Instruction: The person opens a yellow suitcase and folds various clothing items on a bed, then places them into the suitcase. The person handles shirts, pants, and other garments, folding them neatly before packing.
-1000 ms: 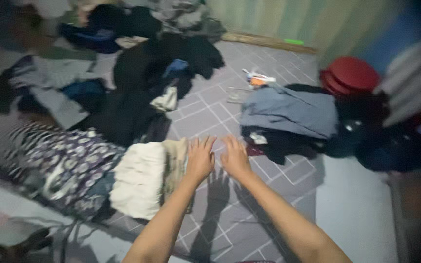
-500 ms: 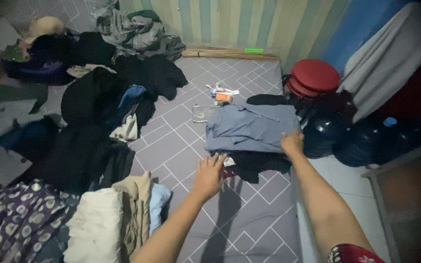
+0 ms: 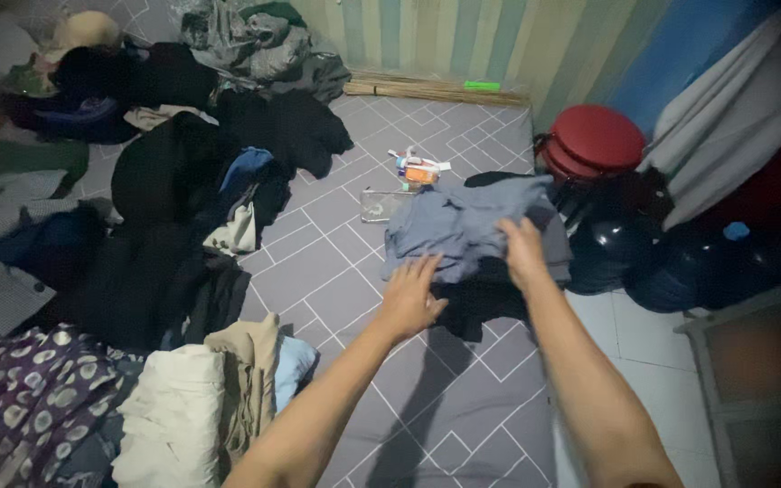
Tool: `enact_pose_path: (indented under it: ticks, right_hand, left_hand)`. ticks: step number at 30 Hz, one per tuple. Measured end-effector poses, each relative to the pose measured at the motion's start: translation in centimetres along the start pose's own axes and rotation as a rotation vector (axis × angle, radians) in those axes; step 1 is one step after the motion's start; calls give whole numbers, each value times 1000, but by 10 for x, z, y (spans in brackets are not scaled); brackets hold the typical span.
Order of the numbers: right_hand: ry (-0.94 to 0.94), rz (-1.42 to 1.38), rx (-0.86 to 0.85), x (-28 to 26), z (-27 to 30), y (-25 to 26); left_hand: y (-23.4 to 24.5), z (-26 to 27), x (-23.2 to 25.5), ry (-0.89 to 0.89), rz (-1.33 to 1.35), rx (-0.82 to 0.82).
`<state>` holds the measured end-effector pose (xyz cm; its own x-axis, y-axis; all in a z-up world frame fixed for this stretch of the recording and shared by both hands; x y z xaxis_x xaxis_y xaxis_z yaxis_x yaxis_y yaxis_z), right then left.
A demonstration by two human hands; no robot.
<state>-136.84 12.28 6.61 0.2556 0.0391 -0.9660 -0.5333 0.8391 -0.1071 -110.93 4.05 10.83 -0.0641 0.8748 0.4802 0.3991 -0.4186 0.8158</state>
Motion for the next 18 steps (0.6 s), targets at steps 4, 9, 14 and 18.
enact_pose_path:
  ticks: [4, 9, 14, 18]
  right_hand:
    - [210, 62, -68, -54, 85, -70]
    - [477, 209, -51, -93, 163, -76]
    - [877, 689, 122, -99, 202, -45]
    - [229, 647, -439, -58, 196, -45]
  left_hand:
    - [63, -34, 40, -205, 238, 414]
    - [104, -43, 44, 86, 358, 228]
    - [122, -14, 24, -116, 668, 280]
    - [103, 28, -13, -83, 824, 132]
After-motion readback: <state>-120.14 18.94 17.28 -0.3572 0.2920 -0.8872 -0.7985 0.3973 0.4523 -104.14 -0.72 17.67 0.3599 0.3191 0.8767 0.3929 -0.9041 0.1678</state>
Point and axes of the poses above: each hand's wrist, its own z-axis away from the middle knuckle, its own y-axis out of the back of the hand, x = y × z, the point moved 5 cm from there along -z, towards the middle knuckle, and after that the axes turned 13 degrees about -y, right-handed, at the moved point
